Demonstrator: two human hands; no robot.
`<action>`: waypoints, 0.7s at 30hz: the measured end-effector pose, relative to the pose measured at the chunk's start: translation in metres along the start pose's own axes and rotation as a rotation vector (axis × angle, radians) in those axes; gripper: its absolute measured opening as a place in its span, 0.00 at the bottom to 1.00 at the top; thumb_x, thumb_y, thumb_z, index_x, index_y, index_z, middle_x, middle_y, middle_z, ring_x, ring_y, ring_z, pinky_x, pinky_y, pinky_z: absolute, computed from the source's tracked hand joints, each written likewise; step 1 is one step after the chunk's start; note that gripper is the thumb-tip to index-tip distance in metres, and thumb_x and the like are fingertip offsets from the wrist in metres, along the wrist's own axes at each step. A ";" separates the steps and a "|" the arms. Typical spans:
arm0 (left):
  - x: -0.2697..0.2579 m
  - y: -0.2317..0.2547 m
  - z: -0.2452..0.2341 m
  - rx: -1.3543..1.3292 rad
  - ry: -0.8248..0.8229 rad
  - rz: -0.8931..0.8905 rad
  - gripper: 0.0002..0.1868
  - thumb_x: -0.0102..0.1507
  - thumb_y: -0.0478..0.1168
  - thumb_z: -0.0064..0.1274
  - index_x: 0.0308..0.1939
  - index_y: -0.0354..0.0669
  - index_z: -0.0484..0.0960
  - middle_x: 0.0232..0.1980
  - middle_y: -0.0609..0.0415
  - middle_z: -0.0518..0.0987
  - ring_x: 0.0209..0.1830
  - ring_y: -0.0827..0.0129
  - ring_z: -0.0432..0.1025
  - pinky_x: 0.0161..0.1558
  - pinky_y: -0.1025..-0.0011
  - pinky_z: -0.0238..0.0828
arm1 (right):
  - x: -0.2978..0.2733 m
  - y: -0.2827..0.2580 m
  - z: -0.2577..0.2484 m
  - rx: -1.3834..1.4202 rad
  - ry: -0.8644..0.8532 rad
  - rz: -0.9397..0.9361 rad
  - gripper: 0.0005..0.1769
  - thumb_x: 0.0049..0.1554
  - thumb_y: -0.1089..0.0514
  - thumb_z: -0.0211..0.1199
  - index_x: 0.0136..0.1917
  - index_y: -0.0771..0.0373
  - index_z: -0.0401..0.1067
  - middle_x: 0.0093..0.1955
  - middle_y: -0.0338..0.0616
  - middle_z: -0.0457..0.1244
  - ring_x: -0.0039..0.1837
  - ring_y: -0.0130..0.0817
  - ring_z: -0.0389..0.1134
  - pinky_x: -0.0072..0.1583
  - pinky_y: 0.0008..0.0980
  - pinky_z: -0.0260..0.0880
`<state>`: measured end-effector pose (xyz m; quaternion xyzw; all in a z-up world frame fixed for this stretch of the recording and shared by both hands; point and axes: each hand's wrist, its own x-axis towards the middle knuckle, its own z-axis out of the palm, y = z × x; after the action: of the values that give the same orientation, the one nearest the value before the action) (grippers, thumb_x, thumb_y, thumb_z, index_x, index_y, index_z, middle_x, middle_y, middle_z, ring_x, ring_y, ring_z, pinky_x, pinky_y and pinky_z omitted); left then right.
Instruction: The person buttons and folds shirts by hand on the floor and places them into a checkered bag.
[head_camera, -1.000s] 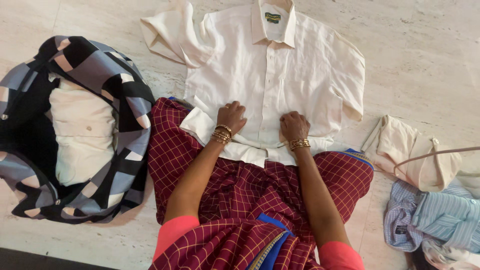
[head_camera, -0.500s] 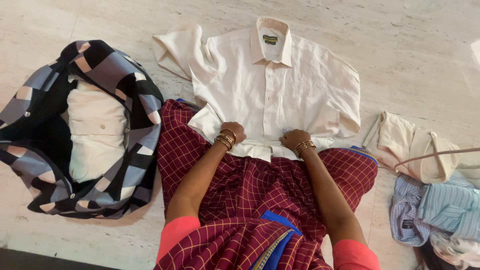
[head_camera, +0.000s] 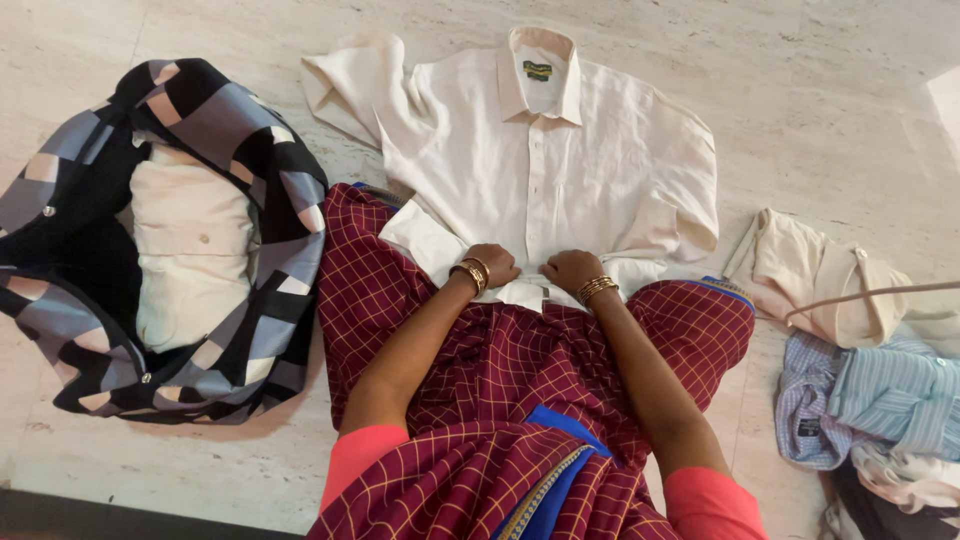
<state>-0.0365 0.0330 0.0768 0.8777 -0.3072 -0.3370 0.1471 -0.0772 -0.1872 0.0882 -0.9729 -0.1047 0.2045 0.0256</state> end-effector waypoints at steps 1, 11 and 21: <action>0.000 -0.001 0.000 -0.012 -0.041 -0.002 0.25 0.67 0.56 0.42 0.33 0.43 0.87 0.33 0.45 0.83 0.33 0.56 0.78 0.41 0.55 0.76 | 0.000 -0.001 -0.002 -0.009 -0.128 0.028 0.27 0.63 0.37 0.48 0.41 0.54 0.79 0.42 0.43 0.71 0.45 0.41 0.71 0.51 0.44 0.73; 0.000 0.001 -0.006 0.012 -0.091 -0.026 0.29 0.69 0.60 0.36 0.35 0.46 0.87 0.36 0.50 0.85 0.37 0.60 0.79 0.43 0.56 0.75 | 0.043 -0.001 -0.038 0.073 0.347 0.206 0.15 0.57 0.43 0.60 0.54 0.48 0.78 0.58 0.42 0.69 0.56 0.38 0.69 0.59 0.49 0.70; 0.009 -0.004 0.003 -0.014 -0.040 0.015 0.27 0.67 0.60 0.38 0.37 0.48 0.88 0.37 0.49 0.84 0.37 0.58 0.78 0.43 0.54 0.76 | 0.011 0.071 -0.009 -0.229 0.055 0.083 0.14 0.59 0.41 0.61 0.50 0.48 0.78 0.61 0.32 0.67 0.64 0.38 0.64 0.69 0.48 0.66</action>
<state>-0.0317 0.0302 0.0690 0.8674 -0.3143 -0.3555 0.1498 -0.0504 -0.2547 0.0855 -0.9782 -0.0864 0.1653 -0.0914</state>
